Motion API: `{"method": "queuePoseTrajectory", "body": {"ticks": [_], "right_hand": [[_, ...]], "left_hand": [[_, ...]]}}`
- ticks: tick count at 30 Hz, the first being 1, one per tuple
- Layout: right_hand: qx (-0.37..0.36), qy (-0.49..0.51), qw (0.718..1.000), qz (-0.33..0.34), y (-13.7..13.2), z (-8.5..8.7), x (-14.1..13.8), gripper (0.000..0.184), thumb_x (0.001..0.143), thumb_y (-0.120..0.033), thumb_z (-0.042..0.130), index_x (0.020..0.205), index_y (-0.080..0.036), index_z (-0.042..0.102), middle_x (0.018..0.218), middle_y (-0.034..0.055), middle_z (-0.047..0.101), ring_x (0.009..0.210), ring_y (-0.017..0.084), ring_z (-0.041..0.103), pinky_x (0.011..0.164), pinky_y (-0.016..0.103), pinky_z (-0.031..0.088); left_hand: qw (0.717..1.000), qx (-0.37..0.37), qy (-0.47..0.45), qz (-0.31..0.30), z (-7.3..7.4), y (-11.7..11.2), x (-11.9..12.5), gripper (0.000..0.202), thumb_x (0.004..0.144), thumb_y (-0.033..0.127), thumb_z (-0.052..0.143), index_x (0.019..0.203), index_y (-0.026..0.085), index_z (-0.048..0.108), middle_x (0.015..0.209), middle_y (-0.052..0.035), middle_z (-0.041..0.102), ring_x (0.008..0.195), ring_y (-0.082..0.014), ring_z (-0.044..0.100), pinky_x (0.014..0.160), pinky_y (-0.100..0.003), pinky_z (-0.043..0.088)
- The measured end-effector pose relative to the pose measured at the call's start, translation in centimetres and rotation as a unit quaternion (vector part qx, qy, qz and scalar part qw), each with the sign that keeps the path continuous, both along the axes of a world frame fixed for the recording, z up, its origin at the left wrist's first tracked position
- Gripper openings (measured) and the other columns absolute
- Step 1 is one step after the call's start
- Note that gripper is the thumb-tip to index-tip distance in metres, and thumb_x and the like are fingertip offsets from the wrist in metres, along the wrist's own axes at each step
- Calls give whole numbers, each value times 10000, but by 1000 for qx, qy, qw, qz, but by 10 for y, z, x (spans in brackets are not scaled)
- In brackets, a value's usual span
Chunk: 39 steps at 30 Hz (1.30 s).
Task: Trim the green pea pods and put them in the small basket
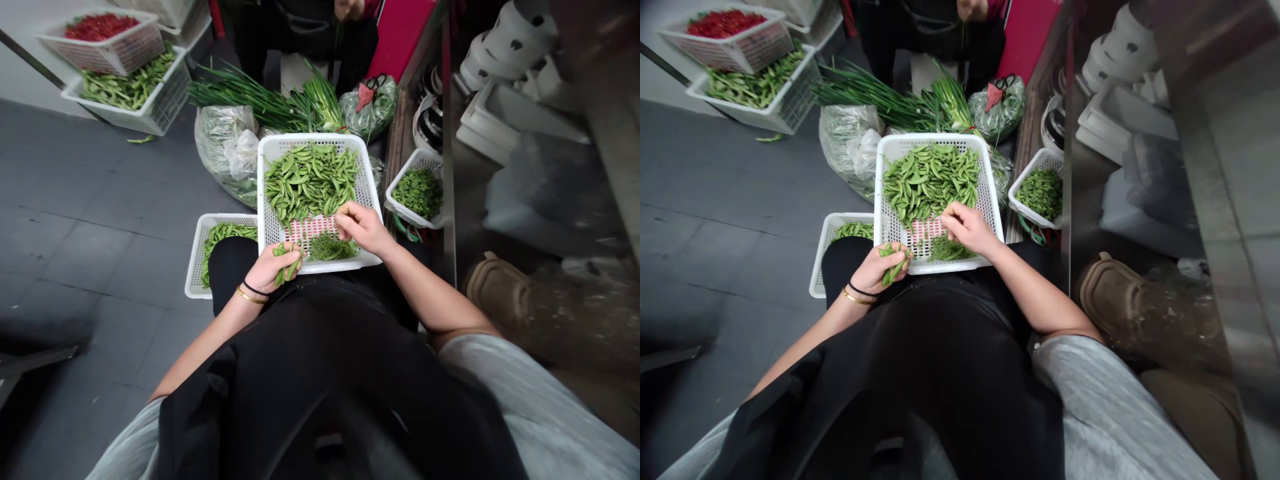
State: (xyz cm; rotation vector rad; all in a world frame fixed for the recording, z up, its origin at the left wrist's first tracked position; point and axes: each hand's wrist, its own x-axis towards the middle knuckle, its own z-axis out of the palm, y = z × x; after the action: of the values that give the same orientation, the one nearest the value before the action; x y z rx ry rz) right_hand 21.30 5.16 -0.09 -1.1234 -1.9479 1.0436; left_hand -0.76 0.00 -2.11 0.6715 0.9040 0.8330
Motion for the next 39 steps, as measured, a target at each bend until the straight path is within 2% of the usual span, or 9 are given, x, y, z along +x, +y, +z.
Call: {"method": "queuePoseTrajectory", "body": {"ticks": [3, 8, 14, 17, 20, 25, 29, 35, 39], "right_hand": [[132, -113, 980, 94, -7, 2, -9, 284, 900, -421, 487, 1021, -171, 544, 965, 83, 613, 792, 151, 570, 690, 271, 447], [162, -185, 936, 253, -12, 0, -27, 290, 954, -336, 389, 844, -160, 592, 779, 49, 608, 703, 134, 541, 646, 251, 396], [-167, 68, 948, 262, -9, -12, -31, 271, 867, -403, 539, 764, -153, 567, 610, -3, 616, 565, 111, 585, 577, 234, 454], [-287, 224, 914, 178, -14, -22, -37, 330, 815, -483, 579, 785, -157, 546, 621, 8, 647, 565, 132, 625, 525, 242, 485], [-298, 225, 919, 129, -9, -29, -28, 326, 779, -474, 621, 785, -154, 562, 654, 16, 662, 591, 131, 634, 538, 242, 495], [-244, -166, 930, 221, 28, -39, 11, 231, 786, -375, 630, 807, -145, 649, 668, 15, 660, 625, 122, 607, 607, 233, 444], [-113, -462, 862, 173, 62, -57, -12, 354, 730, -418, 689, 971, -159, 680, 909, 93, 703, 852, 218, 639, 696, 269, 437], [-90, -453, 885, 60, 95, -101, -96, 381, 875, -403, 506, 964, -82, 691, 1069, 213, 670, 973, 284, 629, 790, 330, 458], [-88, -411, 906, 54, 90, -102, -88, 266, 869, -282, 496, 852, -105, 693, 951, 155, 701, 886, 227, 646, 759, 295, 461]], "left_hand": [[1000, 1, -10, -19, -6, 2, 1, 333, 599, 363, 805, 689, 119, 596, 479, -1, 565, 337, -62, 425, 336, -179, 319], [984, 100, 134, -67, 1, 3, -3, 295, 606, 348, 798, 642, 148, 584, 507, 1, 580, 374, -68, 430, 387, -193, 334], [896, 312, 308, -68, 29, -2, -10, 89, 624, 212, 775, 684, 186, 714, 637, -36, 656, 582, -121, 546, 583, -222, 422], [923, 274, 270, 20, 27, -3, -11, 116, 649, 249, 764, 719, 170, 718, 687, -60, 679, 565, -131, 564, 557, -238, 438], [965, 190, 136, 117, 13, 4, -12, 191, 678, 308, 746, 761, 144, 692, 602, -45, 645, 442, -102, 505, 438, -221, 389], [969, 66, -69, 226, -12, 26, -25, 218, 654, 326, 726, 662, 137, 618, 604, -30, 631, 435, -78, 500, 370, -172, 344], [970, -28, -133, 203, -22, 33, -32, 187, 683, 316, 671, 723, 142, 615, 652, -40, 649, 537, -113, 573, 396, -171, 383], [978, -45, -140, 147, -21, 31, -29, 325, 632, 269, 765, 908, 152, 639, 580, 17, 573, 446, -76, 483, 412, -191, 400], [986, -75, -76, 131, -23, 30, -31, 213, 639, 211, 771, 745, 114, 615, 489, 43, 487, 378, -40, 395, 365, -161, 313]]}}
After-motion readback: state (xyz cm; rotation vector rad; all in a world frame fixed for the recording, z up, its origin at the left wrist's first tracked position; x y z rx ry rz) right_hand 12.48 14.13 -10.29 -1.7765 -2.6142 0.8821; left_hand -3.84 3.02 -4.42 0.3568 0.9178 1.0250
